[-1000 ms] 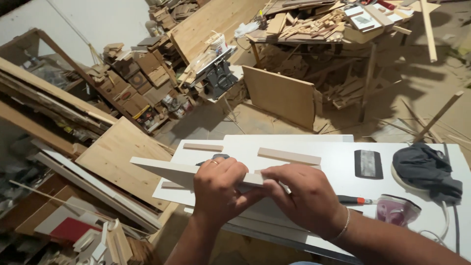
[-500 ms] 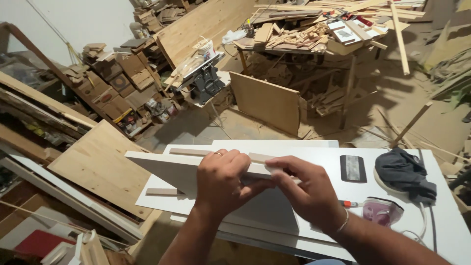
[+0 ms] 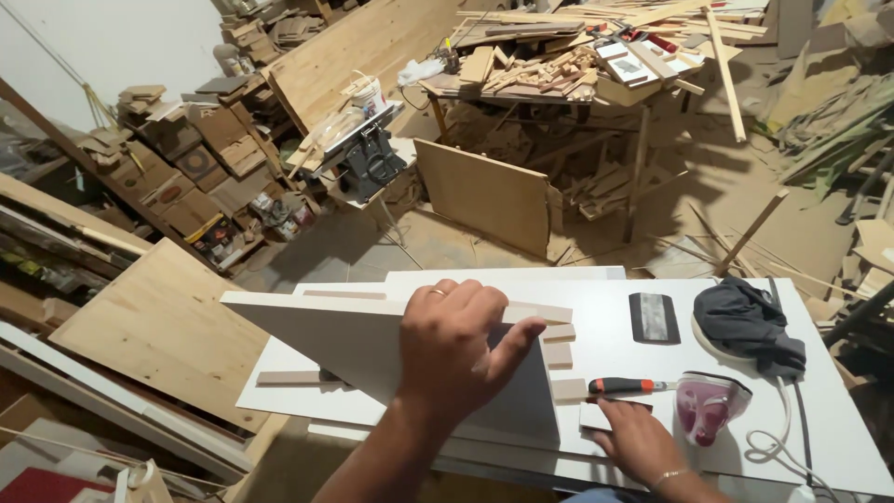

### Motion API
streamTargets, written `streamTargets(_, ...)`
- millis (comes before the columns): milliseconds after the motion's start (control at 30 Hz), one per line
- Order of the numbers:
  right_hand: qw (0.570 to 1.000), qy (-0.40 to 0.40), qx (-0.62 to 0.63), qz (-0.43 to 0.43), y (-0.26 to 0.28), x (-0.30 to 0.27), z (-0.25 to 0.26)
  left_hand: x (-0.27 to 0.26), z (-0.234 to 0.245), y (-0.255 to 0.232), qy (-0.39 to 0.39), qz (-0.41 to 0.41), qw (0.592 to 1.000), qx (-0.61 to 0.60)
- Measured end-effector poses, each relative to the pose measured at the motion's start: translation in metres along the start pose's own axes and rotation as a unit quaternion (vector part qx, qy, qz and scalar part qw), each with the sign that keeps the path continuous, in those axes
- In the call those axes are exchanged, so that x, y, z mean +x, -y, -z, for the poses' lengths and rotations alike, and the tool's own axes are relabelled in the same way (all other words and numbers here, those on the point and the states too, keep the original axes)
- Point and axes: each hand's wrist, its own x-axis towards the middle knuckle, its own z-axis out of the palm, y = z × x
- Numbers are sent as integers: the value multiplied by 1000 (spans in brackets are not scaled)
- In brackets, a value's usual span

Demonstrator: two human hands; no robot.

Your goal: Trimming excess edge banding from a board and sanding the edges.

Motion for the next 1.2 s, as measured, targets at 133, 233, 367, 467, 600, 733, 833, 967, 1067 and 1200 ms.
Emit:
streamTargets(133,990,44,-132,22,-45,9,-72,3,-8,-3,-27,8,999,38)
streamTargets(233,983,40,-165,64,-62,16,-94,6,-10,-4,-32,5,996,77)
streamTargets(367,981,-16,-165,102,-70,22,-99,6,-13,0,-13,12,998,67)
streamTargets(467,984,-24,-138,107,-69,26,-91,6,-14,2,-7,14,998,59)
streamTargets(600,987,-19,-131,94,-74,37,-95,9,-12,4,-1,21,999,26)
streamTargets(733,986,-32,-142,84,-78,43,-90,9,-14,4,3,33,999,9)
streamTargets(833,988,24,-148,39,-77,46,-82,9,-15,3,21,50,998,28)
streamTargets(967,991,-13,-99,85,-80,52,-83,9,-14,3,21,29,998,42)
streamTargets(1067,990,21,-90,102,-79,57,-81,8,-13,7,42,18,998,53)
streamTargets(1200,992,29,-45,111,-86,57,-86,7,-4,19,168,35,984,48)
